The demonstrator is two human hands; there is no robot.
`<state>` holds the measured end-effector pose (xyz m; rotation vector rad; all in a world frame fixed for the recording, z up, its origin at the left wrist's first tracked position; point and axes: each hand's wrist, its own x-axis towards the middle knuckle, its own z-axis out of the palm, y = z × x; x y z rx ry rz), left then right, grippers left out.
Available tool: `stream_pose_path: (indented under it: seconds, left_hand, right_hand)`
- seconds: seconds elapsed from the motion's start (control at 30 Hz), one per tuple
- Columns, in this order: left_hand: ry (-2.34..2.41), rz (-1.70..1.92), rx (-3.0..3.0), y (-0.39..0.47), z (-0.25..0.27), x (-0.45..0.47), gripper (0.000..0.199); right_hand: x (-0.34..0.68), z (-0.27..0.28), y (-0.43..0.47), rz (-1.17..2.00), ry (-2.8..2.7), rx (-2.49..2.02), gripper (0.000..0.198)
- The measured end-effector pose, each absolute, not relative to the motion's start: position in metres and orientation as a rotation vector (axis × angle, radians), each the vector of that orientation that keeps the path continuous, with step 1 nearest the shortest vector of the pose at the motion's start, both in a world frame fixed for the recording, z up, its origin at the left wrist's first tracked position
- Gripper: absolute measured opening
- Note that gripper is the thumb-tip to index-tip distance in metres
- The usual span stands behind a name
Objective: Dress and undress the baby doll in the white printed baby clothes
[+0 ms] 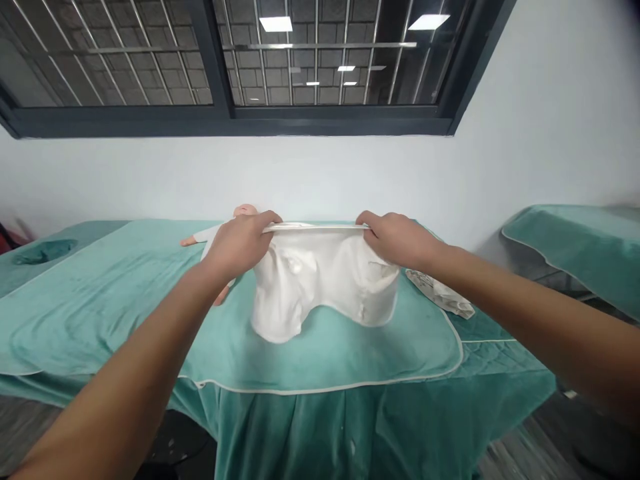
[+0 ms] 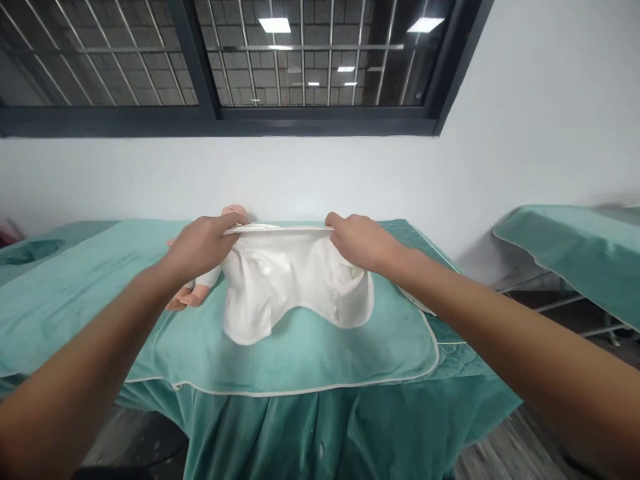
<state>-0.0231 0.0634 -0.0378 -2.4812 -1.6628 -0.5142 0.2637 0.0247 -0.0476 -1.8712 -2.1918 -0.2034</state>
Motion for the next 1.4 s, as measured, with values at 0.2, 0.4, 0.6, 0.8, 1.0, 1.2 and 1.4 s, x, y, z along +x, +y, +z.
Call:
stream_pose_path:
  seconds: [0.2,0.4,0.6,0.8,1.0,1.2,1.4]
  left_hand:
    - [-1.694,-0.626,-2.326,0.06,-0.072,-0.024,0.036]
    - [-1.74,-0.514,-2.256,0.06,-0.074,-0.031,0.033]
    - [-1.957,-0.254,-2.525,0.107,-0.078,-0.054,0.059]
    - [-2.061,-0.424,-2.225,0.133,-0.134,-0.022,0.042]
    - [-1.682,-0.484,-2.531,0.114,-0.209,0.05,0.034]
    - [-1.913,-0.419,-2.579,0.134,-0.248,0.072,0.036]
    - [-2.001,-0.486,-2.404,0.155,-0.257,0.076,0.045]
  right_hand:
    - [0.296,-0.078,0.018,-0.325,-2.118,-2.036,0.03]
    - [0.329,-0.093,0.016,-0.178,-2.062,-2.016,0.025]
    - [0.341,-0.085,0.034,0.02,-2.016,-2.239,0.02]
    - [0.314,-0.113,0.085,-0.14,-1.971,-2.332,0.027]
    - [0.241,-0.212,0.093,-0.31,-2.136,-1.741,0.045]
    - [0.216,-0.273,0.111,0.063,-1.851,-1.962,0.045]
    - [0.236,-0.274,0.134,0.029,-1.703,-2.049,0.055]
